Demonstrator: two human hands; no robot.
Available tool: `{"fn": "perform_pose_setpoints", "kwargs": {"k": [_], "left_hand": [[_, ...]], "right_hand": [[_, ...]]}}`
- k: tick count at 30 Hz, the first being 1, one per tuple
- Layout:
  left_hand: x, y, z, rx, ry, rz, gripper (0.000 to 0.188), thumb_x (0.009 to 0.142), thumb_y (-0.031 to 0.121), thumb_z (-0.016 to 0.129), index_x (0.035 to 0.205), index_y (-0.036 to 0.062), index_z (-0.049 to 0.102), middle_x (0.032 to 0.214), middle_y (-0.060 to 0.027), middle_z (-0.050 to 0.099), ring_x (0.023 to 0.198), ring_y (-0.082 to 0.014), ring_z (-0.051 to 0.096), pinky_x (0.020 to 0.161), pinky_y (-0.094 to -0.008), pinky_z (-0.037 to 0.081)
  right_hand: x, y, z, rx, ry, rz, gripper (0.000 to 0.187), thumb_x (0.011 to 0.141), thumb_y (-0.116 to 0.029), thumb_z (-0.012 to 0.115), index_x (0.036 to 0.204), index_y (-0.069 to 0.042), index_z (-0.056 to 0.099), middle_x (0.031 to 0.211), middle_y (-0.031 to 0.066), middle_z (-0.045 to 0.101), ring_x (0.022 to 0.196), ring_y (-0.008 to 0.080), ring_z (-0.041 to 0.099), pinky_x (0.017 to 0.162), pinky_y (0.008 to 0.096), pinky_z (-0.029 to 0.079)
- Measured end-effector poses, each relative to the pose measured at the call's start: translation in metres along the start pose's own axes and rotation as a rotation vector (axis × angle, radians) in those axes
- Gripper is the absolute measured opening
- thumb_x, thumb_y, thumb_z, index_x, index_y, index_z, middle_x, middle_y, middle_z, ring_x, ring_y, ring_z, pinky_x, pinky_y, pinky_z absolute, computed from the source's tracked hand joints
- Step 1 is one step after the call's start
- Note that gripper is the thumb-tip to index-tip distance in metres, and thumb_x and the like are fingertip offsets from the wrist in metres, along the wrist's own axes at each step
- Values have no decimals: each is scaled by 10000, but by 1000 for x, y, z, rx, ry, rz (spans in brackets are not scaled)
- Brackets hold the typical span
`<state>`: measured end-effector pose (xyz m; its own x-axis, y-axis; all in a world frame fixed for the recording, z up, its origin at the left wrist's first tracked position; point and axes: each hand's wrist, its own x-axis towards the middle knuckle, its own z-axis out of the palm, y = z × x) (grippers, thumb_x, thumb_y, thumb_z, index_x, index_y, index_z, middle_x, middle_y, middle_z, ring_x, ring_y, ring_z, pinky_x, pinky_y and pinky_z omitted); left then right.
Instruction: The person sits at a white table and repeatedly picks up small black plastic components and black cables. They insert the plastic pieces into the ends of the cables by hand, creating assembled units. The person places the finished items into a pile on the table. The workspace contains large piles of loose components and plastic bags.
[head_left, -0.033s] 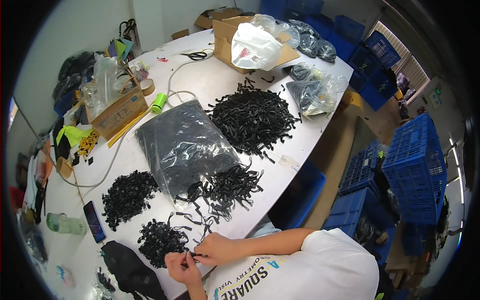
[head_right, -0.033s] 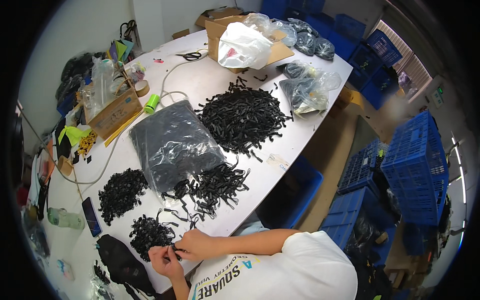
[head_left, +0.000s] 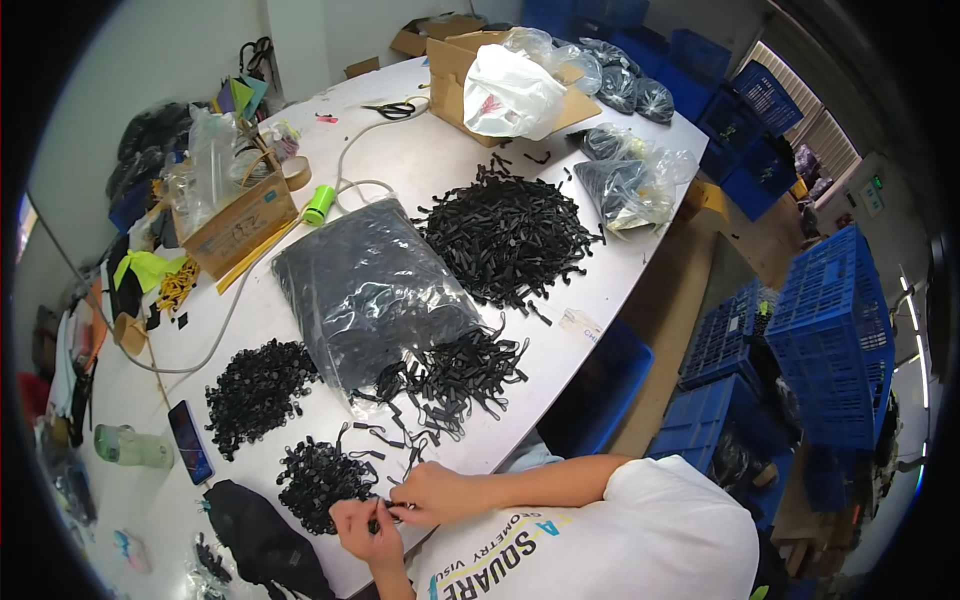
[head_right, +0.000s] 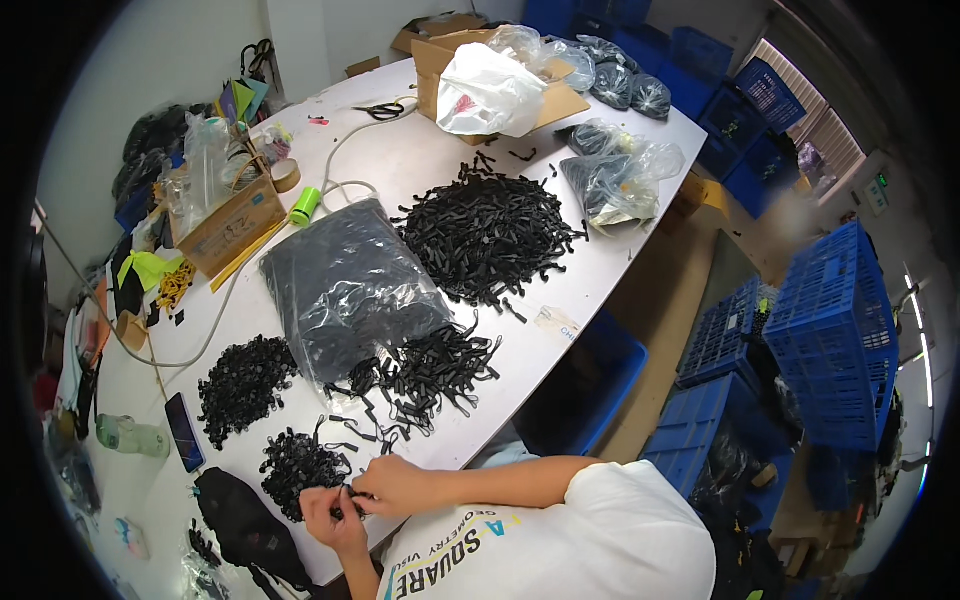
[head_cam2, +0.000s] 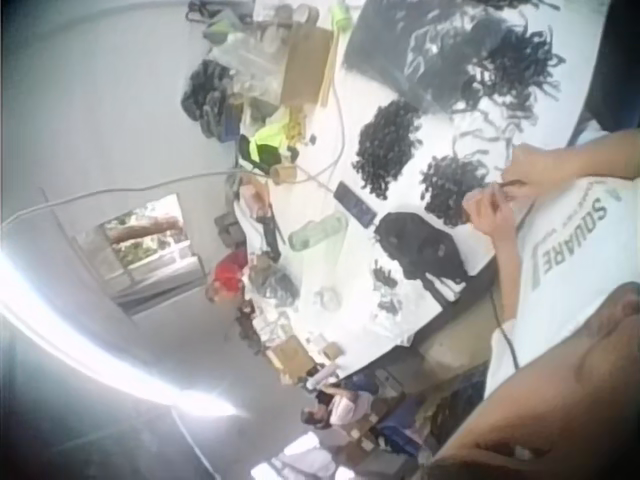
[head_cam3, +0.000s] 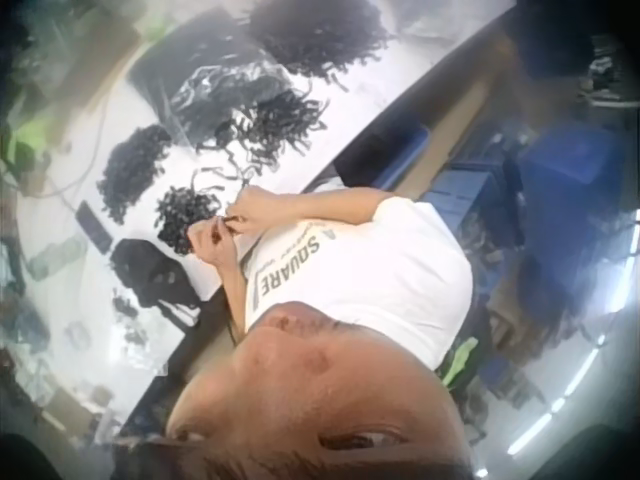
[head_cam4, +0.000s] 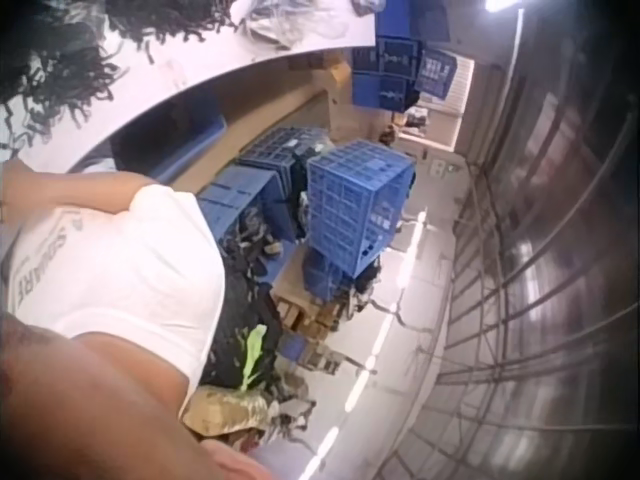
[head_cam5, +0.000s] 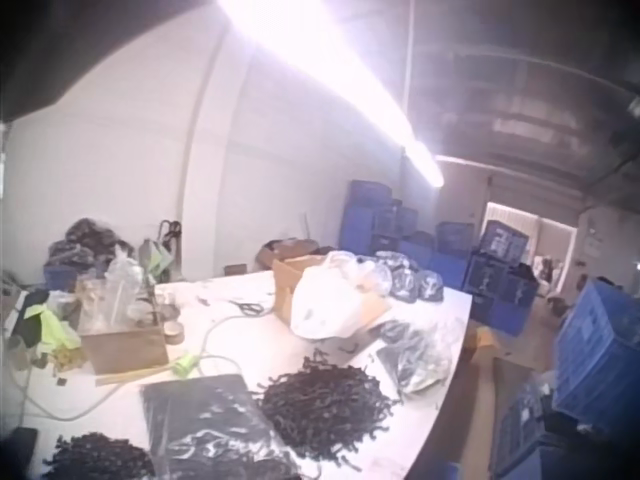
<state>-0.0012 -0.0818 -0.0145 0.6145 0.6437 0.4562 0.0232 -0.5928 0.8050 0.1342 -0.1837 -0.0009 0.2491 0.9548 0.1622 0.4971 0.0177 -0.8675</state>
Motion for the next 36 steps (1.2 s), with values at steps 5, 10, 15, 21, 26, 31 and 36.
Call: {"fn": "perform_pose_setpoints", "kwargs": {"k": [5,10,15,21,26,31,36], "left_hand": [[12,-6,-8,-102,-293,-122,21,800,-27,572,784,-15,571,726,-144,524,673,-295,524,615,-377,419],[9,-13,-16,-110,-695,-212,69,814,8,573,748,-8,561,689,-137,546,618,-322,523,578,-402,406],[16,-24,-23,-97,-554,43,95,757,19,618,695,-6,550,639,-121,526,594,-306,513,577,-380,392],[10,-31,-9,-155,-441,33,122,791,52,627,721,-10,548,641,-112,530,572,-260,510,570,-341,391],[-8,-33,-6,-492,-143,-276,496,935,479,566,949,-16,523,701,-36,537,505,-73,433,455,-220,344],[-5,-37,-13,-658,48,-373,463,972,481,479,926,20,490,513,5,358,452,-77,329,450,-219,273],[0,-38,-19,-906,214,-500,362,1012,372,411,918,30,481,483,7,303,448,-100,320,470,-244,271]], "right_hand": [[-6,5,-6,-84,-30,-22,251,800,-198,614,636,-16,559,524,164,543,493,370,557,477,447,440],[-11,10,-10,-144,-109,-194,269,840,-215,598,648,-37,535,524,126,537,482,339,545,474,424,434],[-11,13,-23,-205,-264,-215,280,827,-213,605,625,-30,538,522,130,540,475,340,540,477,424,438],[-6,23,-45,-102,-200,-167,226,832,-196,608,674,-36,587,553,135,564,486,332,542,478,399,438],[5,48,-110,539,488,165,257,902,-237,564,762,-27,614,495,18,483,423,137,456,417,280,354],[7,68,-139,1159,980,317,285,915,-217,424,788,7,546,441,-6,344,327,110,305,341,260,265],[0,52,-65,1063,553,556,149,854,-35,447,747,0,545,459,-11,369,332,76,305,325,250,236]]}}
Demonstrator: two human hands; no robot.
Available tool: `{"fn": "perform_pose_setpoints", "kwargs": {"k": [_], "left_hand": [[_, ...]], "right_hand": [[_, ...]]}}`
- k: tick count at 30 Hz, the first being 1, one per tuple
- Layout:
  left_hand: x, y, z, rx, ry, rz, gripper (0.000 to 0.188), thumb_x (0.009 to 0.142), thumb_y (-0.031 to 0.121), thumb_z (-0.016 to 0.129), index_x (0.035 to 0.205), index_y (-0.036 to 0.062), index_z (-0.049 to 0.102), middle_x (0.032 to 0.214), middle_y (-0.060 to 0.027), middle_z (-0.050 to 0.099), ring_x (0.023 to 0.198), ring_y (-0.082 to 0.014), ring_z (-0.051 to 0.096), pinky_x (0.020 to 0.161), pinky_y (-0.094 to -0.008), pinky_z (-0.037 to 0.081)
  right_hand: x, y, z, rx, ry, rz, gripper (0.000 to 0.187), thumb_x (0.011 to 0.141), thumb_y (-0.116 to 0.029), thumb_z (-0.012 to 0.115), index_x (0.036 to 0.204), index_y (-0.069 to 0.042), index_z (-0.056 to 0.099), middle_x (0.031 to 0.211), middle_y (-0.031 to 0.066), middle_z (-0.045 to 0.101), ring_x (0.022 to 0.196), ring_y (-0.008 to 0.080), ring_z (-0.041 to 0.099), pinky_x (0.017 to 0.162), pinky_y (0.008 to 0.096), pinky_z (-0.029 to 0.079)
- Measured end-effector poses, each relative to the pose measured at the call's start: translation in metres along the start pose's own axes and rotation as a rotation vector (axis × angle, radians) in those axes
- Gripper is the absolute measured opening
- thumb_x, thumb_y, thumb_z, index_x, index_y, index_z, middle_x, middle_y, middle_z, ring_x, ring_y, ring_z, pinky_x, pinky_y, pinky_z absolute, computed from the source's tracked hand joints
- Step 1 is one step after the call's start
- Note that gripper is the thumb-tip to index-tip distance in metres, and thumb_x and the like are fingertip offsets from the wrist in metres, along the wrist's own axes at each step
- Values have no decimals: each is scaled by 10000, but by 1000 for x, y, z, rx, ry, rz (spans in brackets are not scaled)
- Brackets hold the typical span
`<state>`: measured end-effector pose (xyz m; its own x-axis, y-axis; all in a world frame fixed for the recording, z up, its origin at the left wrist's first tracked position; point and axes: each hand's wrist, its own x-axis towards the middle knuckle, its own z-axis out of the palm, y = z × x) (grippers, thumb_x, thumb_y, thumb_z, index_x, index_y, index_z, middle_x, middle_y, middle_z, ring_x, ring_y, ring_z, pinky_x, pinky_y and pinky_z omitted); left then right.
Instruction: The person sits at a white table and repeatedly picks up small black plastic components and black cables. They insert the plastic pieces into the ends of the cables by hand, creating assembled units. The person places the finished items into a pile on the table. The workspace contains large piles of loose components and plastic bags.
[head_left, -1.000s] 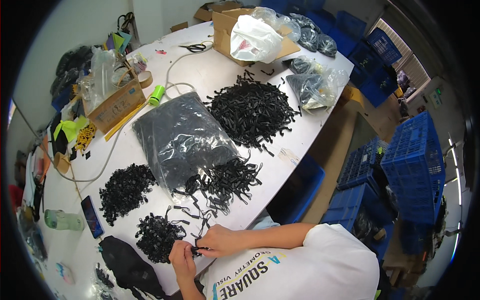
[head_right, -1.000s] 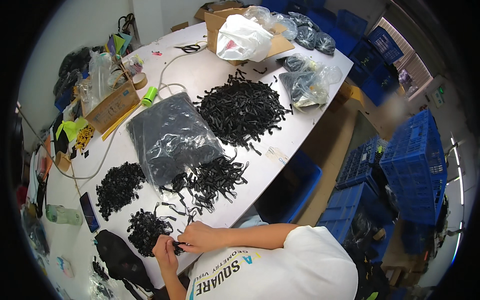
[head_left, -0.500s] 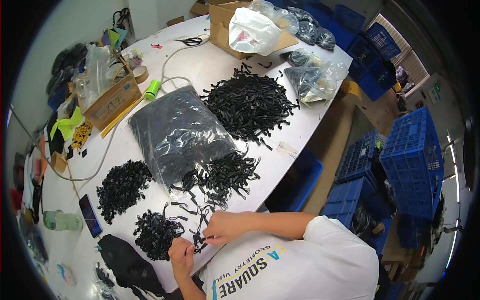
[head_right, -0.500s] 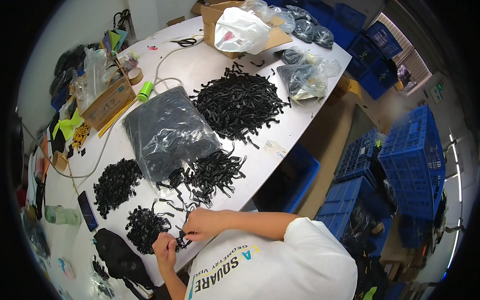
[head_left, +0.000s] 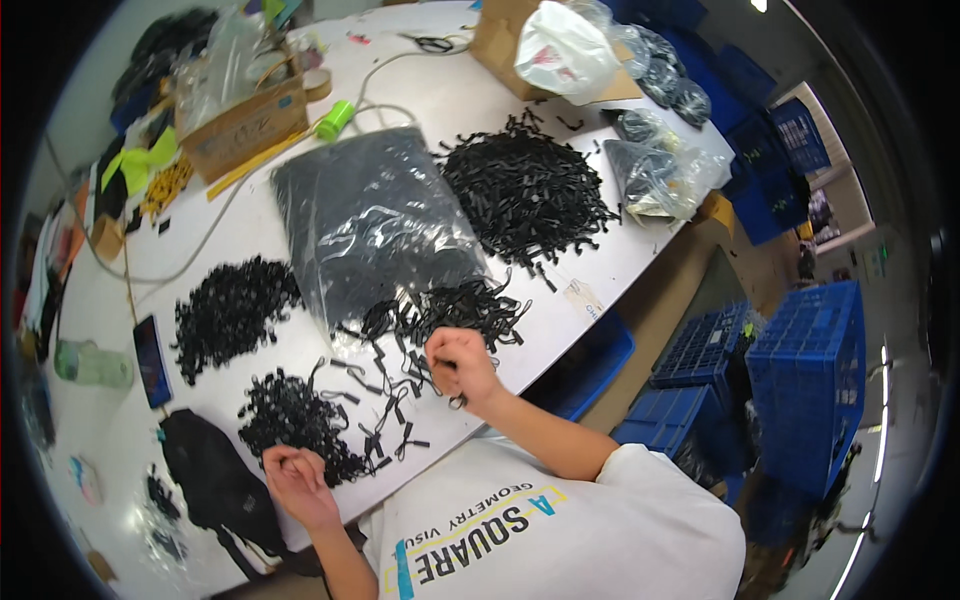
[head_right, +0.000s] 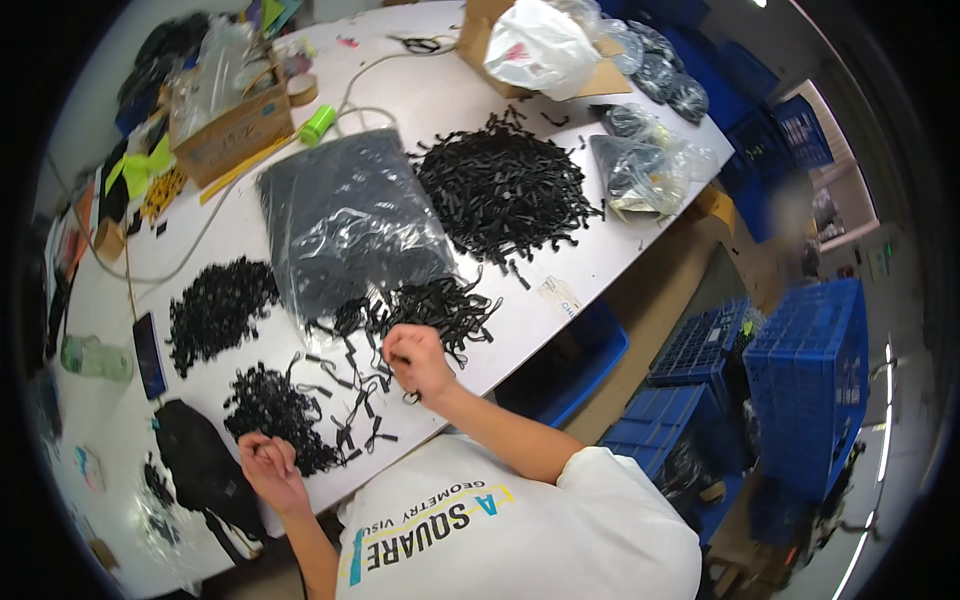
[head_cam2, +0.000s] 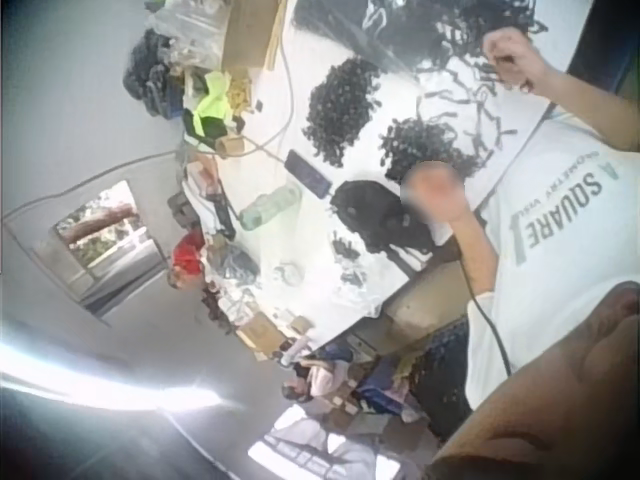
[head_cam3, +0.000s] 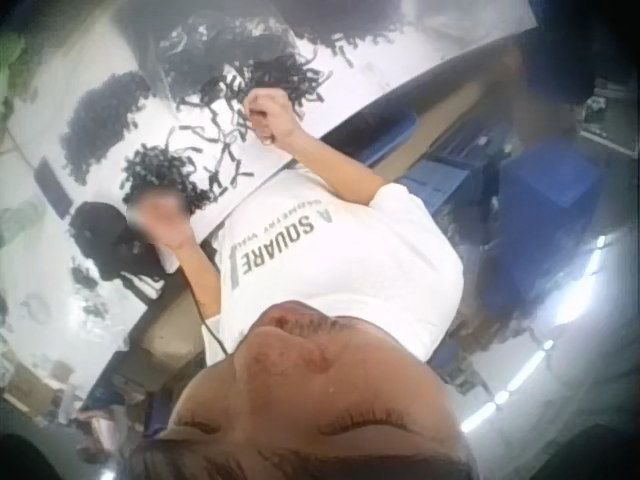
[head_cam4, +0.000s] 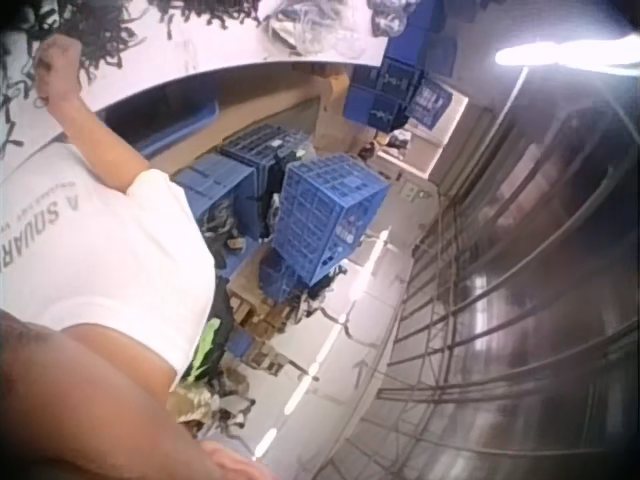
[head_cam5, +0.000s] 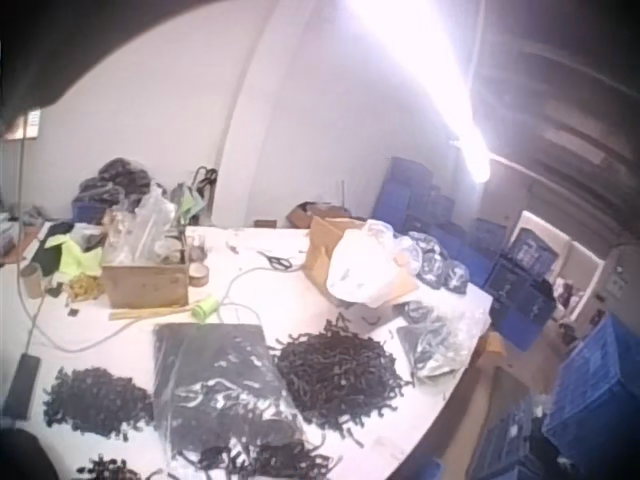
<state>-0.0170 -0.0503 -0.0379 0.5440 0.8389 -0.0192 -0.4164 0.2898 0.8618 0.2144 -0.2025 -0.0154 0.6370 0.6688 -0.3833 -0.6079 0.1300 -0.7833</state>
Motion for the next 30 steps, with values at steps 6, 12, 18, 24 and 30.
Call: {"fn": "perform_pose_setpoints", "kwargs": {"k": [6,12,18,24,30], "left_hand": [[-6,1,-9,45,48,-7,346,1007,353,450,896,29,496,506,22,308,465,-89,315,473,-242,262],[-26,0,-8,942,87,-36,135,866,112,673,847,18,577,506,14,392,449,-73,365,440,-256,302],[-30,-5,-1,1184,-38,141,197,734,58,770,823,32,596,504,-28,404,416,-137,371,423,-286,303],[-21,-2,-5,1282,-29,173,199,739,80,771,826,35,598,508,-38,419,413,-159,386,417,-296,307],[-31,3,-9,1194,2,93,156,766,61,751,821,30,608,508,-23,365,433,-117,317,425,-278,249]], "right_hand": [[-13,21,26,-292,-46,-34,146,924,-104,583,975,7,664,552,-15,522,389,16,338,371,197,222],[-18,8,13,-263,82,6,189,932,-130,592,1040,21,629,594,15,552,393,14,310,378,193,231],[-19,17,-1,-85,-5,131,141,874,-8,512,977,27,602,579,5,474,399,32,281,377,210,209],[-12,21,3,32,-9,169,165,921,-45,455,962,28,597,542,35,468,376,50,287,374,230,216],[-15,19,4,-62,-5,12,367,1042,-240,400,1132,48,609,520,23,463,374,71,314,383,231,256]]}}
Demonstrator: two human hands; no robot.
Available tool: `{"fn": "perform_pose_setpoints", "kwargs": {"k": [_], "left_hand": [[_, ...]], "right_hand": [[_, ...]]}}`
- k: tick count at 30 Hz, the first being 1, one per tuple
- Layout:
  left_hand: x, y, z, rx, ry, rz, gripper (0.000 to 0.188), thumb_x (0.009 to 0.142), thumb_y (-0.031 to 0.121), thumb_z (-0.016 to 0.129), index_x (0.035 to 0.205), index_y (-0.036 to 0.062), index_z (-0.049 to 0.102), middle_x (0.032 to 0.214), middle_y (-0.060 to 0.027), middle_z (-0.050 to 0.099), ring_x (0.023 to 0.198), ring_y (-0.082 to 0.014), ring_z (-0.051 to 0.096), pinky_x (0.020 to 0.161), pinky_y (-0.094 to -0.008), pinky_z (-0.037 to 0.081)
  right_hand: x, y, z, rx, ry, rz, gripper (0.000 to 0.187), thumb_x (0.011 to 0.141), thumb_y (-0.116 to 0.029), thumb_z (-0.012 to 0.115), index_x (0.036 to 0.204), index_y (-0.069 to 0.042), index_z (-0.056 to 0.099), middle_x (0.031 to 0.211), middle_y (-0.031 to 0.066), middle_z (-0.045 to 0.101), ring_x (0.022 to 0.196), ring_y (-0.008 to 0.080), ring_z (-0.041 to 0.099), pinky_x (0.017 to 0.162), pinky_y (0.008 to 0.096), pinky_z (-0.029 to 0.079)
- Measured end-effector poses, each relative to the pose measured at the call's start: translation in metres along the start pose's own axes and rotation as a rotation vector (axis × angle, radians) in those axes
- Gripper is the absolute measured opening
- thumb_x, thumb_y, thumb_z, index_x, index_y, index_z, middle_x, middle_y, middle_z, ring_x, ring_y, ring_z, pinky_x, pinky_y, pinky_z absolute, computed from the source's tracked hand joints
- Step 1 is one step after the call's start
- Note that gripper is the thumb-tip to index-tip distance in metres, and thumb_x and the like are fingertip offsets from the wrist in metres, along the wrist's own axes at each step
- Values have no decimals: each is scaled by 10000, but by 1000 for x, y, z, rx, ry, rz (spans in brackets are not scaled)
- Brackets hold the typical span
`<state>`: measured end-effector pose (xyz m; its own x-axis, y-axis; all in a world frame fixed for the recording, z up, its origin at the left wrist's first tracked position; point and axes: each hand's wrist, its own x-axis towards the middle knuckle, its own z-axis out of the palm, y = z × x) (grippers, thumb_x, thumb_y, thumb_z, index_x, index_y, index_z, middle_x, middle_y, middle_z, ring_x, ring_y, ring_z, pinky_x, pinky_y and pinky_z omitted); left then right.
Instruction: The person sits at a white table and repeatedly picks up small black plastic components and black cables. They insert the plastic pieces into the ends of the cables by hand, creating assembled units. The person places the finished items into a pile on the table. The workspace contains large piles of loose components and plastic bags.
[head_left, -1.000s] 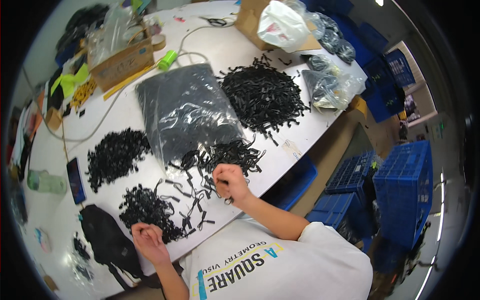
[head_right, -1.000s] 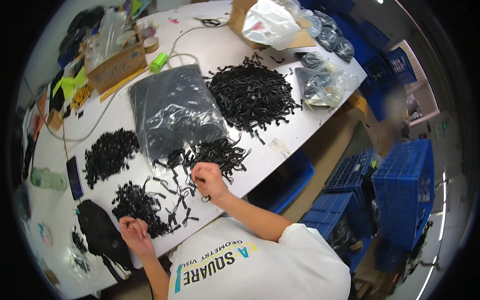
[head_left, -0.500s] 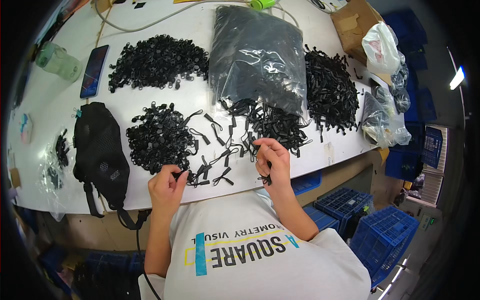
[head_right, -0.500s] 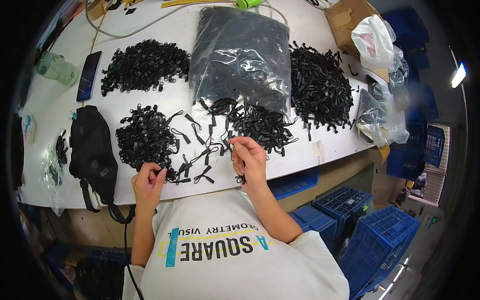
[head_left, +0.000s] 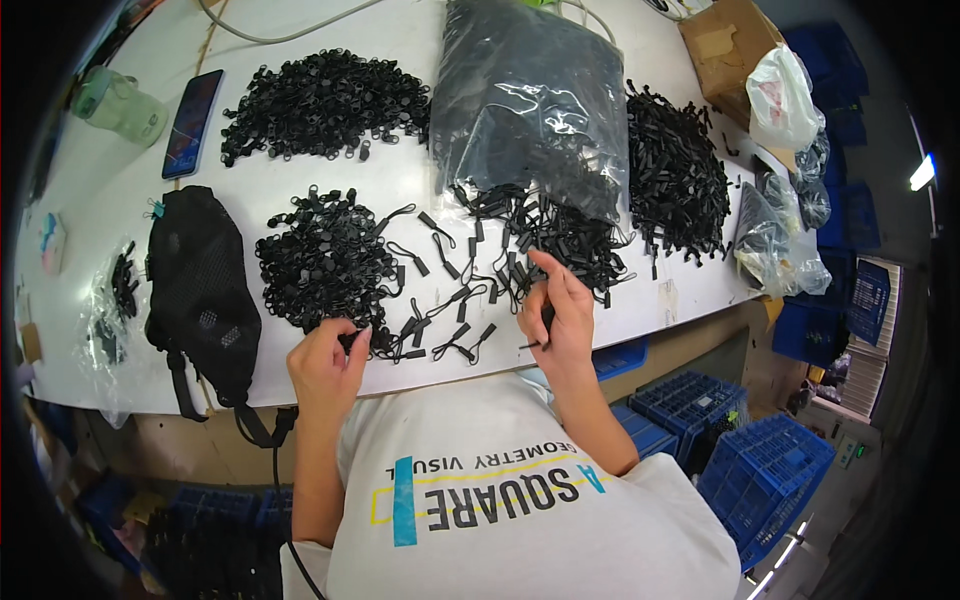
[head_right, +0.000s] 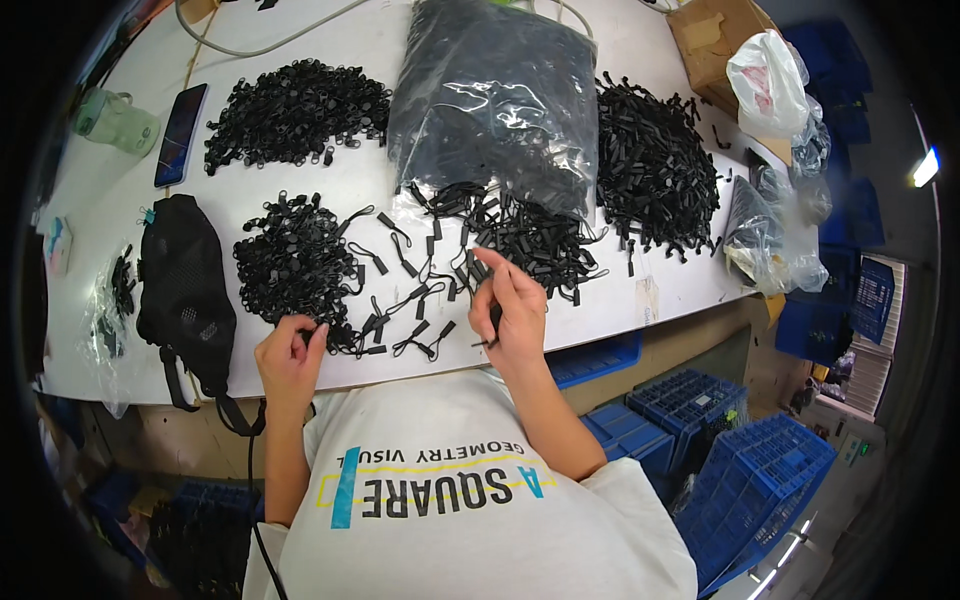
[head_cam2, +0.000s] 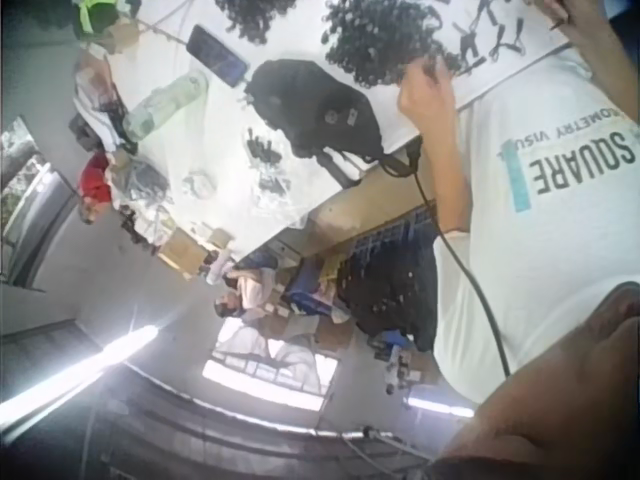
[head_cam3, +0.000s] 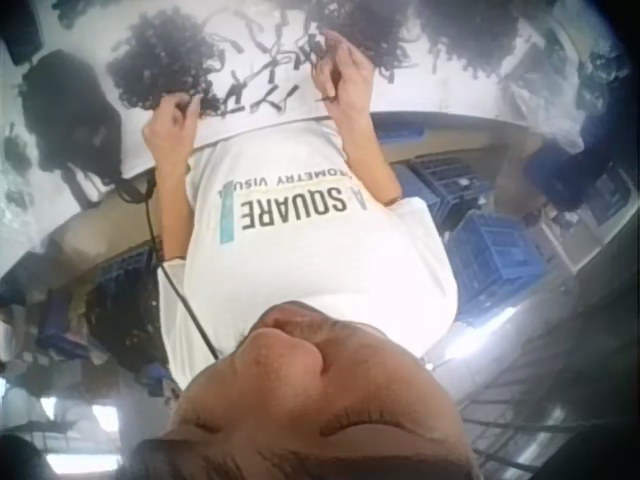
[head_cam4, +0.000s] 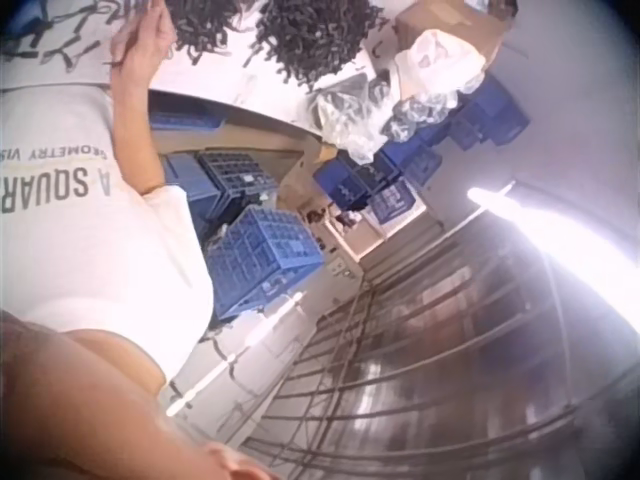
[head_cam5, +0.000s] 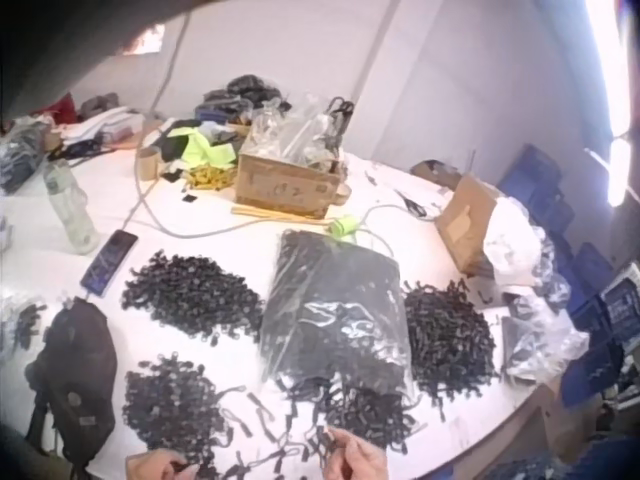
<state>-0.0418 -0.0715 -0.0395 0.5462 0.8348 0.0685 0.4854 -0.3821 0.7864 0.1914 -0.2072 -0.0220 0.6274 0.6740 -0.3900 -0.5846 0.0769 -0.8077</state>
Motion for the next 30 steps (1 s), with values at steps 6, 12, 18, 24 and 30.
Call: {"fn": "perform_pose_setpoints", "kwargs": {"k": [6,12,18,24,30], "left_hand": [[-32,-2,-1,95,-63,129,269,662,77,808,848,24,622,549,-40,461,447,-188,433,434,-321,344],[-36,-6,4,163,-100,166,328,665,47,785,964,15,653,624,-61,473,542,-213,486,493,-338,398],[-22,-12,11,190,-64,280,378,671,-7,763,1032,8,653,699,-74,486,588,-209,492,526,-338,410],[-30,-18,2,256,35,223,298,661,59,793,904,34,622,641,-68,475,564,-211,490,498,-341,380],[-39,-23,6,385,84,165,285,685,148,809,822,57,576,573,-40,461,507,-217,464,487,-352,370]], "right_hand": [[-10,4,-20,-68,-151,117,522,1038,-376,360,1070,76,620,487,-27,358,376,45,252,368,229,207],[-18,0,-23,-144,-157,193,451,1034,-338,375,853,36,550,508,-53,297,397,37,221,378,218,185],[-32,-2,-24,-241,-190,200,305,993,-236,460,798,-6,507,544,-66,294,426,21,207,399,212,173],[-37,1,-32,-263,-187,200,225,964,-164,522,794,-17,514,542,-75,311,430,18,212,404,215,160],[-35,7,-30,-337,-199,155,217,963,-146,526,793,-11,527,538,-73,345,432,13,227,407,220,156]]}}
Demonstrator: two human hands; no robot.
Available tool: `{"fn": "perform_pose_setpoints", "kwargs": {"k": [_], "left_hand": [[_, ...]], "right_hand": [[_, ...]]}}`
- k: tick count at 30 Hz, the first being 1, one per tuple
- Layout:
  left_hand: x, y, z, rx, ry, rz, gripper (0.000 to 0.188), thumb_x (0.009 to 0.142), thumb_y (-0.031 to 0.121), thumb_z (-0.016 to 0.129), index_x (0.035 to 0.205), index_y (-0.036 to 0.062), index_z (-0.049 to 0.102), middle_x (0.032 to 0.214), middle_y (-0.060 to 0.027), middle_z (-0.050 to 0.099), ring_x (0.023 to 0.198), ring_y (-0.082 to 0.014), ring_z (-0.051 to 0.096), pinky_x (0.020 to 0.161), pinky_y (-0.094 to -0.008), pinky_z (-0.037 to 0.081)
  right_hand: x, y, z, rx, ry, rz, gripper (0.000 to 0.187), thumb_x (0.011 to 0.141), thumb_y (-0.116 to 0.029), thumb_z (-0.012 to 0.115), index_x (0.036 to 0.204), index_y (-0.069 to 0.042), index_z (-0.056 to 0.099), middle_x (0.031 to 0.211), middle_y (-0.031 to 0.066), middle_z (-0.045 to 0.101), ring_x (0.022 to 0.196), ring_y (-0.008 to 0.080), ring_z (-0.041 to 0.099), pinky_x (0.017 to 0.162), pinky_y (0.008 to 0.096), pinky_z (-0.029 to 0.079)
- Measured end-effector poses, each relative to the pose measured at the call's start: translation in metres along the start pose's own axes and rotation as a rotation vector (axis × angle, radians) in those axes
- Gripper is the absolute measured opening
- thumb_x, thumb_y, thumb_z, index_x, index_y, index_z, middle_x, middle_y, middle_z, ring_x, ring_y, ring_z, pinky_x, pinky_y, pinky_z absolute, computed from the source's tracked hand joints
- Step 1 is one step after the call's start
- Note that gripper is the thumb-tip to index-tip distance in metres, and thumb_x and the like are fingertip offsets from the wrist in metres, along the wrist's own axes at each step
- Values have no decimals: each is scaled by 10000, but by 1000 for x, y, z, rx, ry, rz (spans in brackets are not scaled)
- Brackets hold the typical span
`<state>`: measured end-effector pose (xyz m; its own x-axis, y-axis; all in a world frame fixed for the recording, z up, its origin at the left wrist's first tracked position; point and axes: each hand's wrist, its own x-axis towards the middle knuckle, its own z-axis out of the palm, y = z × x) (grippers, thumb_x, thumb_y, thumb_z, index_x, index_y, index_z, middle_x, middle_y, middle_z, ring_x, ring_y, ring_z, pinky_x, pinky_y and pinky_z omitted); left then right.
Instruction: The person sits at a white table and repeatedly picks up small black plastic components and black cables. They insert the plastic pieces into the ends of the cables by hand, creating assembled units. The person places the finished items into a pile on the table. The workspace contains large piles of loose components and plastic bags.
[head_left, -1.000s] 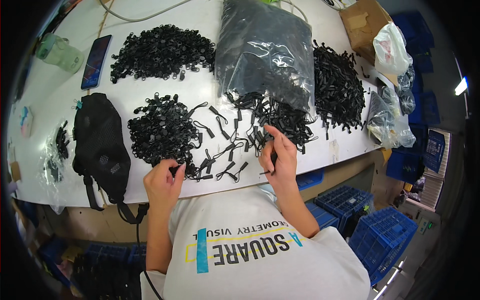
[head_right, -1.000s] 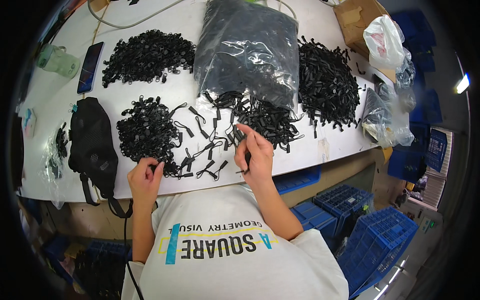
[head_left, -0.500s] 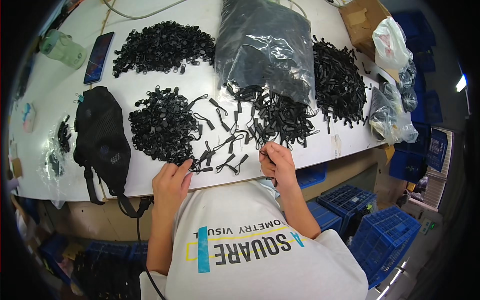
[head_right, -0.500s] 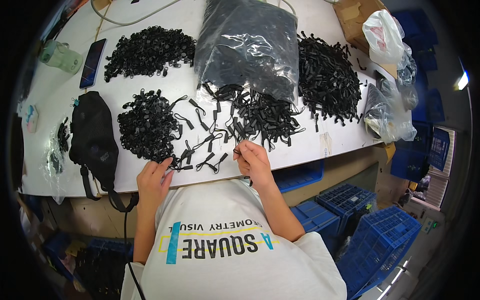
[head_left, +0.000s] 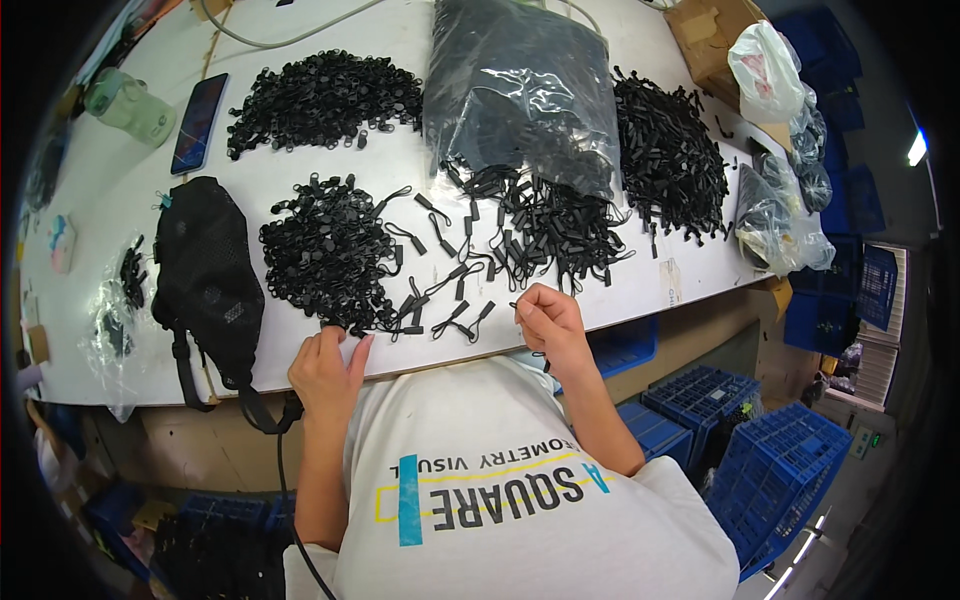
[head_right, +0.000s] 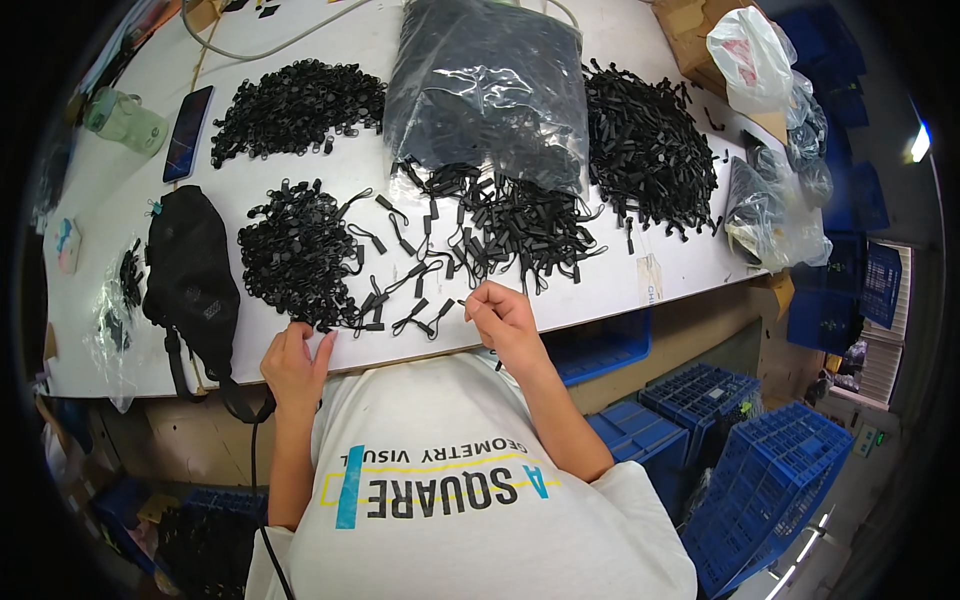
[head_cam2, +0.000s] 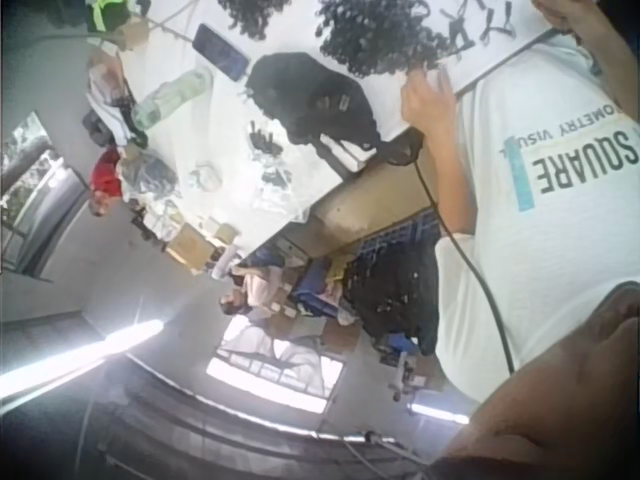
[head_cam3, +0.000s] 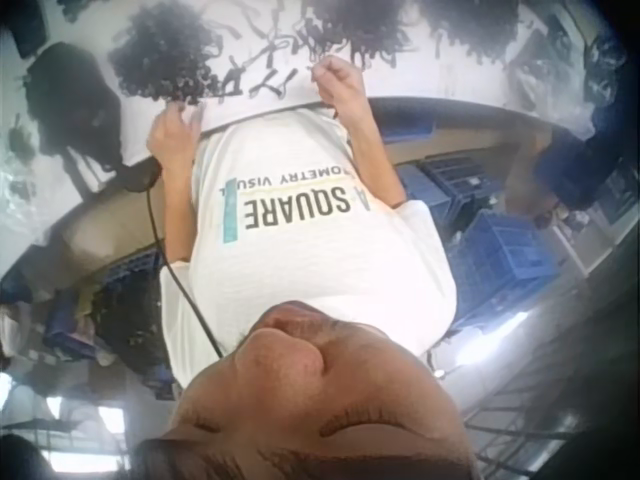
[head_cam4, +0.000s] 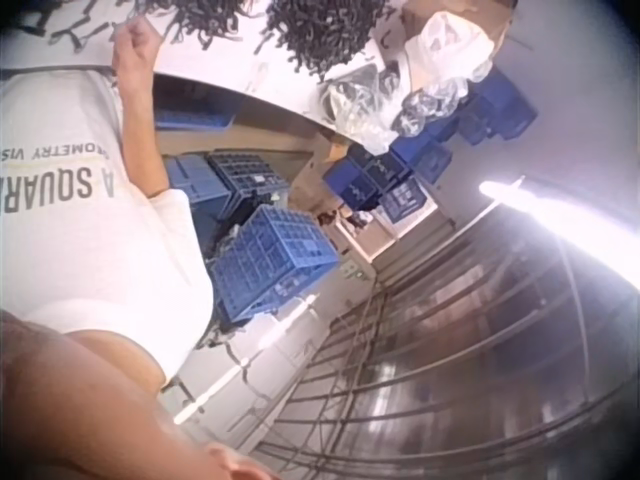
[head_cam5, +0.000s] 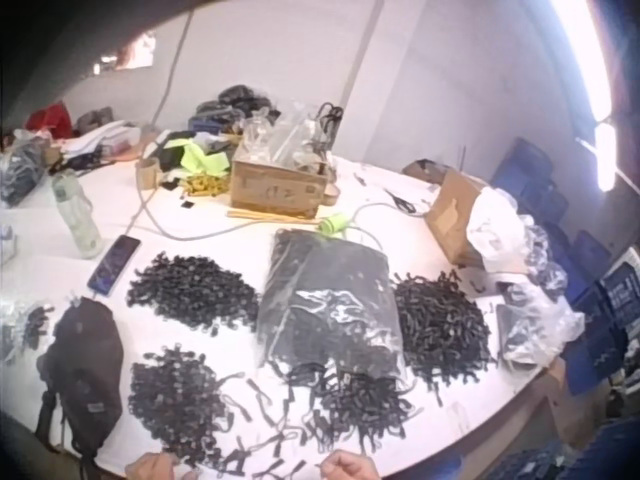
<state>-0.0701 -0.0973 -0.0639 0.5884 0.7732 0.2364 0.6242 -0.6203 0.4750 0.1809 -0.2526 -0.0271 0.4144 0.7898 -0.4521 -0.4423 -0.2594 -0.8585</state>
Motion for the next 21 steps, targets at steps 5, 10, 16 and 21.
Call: {"fn": "perform_pose_setpoints", "kwargs": {"k": [5,10,16,21], "left_hand": [[1,4,2,10,-52,-64,222,737,141,768,802,62,570,559,-35,469,502,-224,488,485,-368,381],[5,1,-4,3,-138,-87,175,760,105,728,795,56,563,546,-42,475,492,-231,498,484,-374,386],[10,-4,-12,-134,-242,-156,149,765,45,689,796,35,545,560,-56,502,480,-230,506,478,-356,400],[19,-2,-27,-331,-333,-218,157,779,10,670,852,23,532,647,-108,594,543,-272,595,508,-364,463]], "right_hand": [[2,2,1,-11,-44,19,230,964,-149,528,849,32,612,527,-73,371,430,11,244,406,223,160],[8,-4,4,-70,-26,55,235,950,-127,538,884,60,667,510,-79,378,435,11,255,416,222,165],[21,-14,12,-308,-48,-39,199,907,-116,603,892,46,718,523,-52,472,472,29,363,437,238,260],[38,-18,22,-640,-199,-354,161,874,-111,653,962,7,717,618,78,619,517,145,544,486,295,402]]}}
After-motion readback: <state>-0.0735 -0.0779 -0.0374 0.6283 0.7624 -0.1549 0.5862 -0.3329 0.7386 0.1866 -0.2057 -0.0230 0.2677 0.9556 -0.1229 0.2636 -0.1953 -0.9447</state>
